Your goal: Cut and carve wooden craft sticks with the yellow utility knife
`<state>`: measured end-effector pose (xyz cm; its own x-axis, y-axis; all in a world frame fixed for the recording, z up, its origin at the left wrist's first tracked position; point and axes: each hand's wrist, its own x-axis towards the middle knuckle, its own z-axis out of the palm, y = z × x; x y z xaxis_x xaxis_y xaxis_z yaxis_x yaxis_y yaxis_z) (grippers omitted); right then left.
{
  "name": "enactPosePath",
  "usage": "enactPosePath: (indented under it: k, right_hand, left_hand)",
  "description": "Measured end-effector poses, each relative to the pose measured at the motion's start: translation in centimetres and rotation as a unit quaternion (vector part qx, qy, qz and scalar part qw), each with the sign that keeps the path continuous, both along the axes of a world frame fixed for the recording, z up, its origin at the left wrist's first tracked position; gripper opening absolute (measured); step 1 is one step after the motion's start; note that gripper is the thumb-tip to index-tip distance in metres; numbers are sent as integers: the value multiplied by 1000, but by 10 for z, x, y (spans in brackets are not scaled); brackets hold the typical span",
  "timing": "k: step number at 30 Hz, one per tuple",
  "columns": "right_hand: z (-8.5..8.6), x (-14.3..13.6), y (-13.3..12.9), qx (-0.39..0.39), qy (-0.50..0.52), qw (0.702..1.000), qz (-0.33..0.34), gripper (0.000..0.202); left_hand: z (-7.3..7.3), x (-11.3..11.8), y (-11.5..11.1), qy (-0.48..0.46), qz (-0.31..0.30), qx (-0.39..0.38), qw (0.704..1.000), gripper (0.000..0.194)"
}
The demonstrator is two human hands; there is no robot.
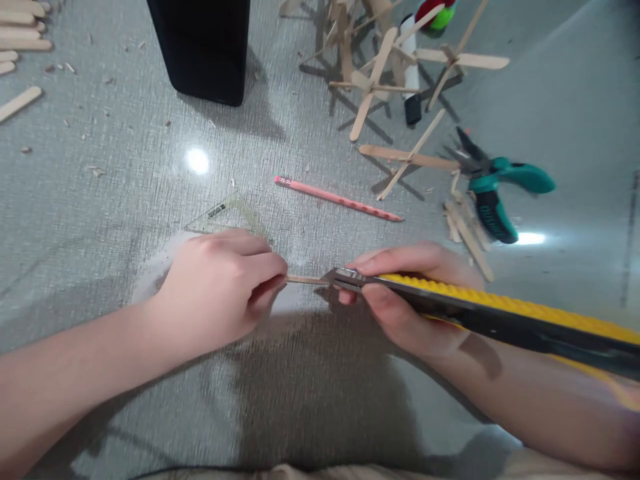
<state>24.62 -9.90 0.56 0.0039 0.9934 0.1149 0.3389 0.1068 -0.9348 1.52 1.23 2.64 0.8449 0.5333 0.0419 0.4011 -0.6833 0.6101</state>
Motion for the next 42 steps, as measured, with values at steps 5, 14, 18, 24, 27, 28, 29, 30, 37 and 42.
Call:
enactPosePath:
  k: [5,14,18,24,27,28,29,30,37,42]
  right_hand:
    - [6,-6,4,44,25,998,-46,22]
    - [2,-6,5,69,24,997,-14,29]
    - [-1,-4,5,65,27,998,-8,31]
    - [0,-3,5,74,20,997,11,31]
    - [2,-5,8,71,-2,997,3,27]
    - [4,-6,9,69,-9,998,-2,24]
    - [5,-7,10,64,-14,998,-6,20]
    - [7,-8,11,58,-18,998,-8,17]
    - [14,-15,20,33,-59,996,61,12]
    - [12,-16,22,41,-65,994,77,10]
  left_hand:
    - [5,-2,2,-2,75,-69,995,9]
    - [4,8,-11,-84,118,-219,965,58]
    - [-2,9,-8,-97,46,-136,985,51]
    - [-4,7,0,-113,22,-92,989,22]
    - [0,8,2,-108,27,-105,988,22]
    - [1,8,2,-103,29,-111,988,22]
    - [2,9,2,-100,35,-119,987,23]
    - [2,9,2,-96,44,-131,986,23]
    - [6,14,7,-3,72,-164,984,18]
    - [11,16,12,22,50,-201,978,21]
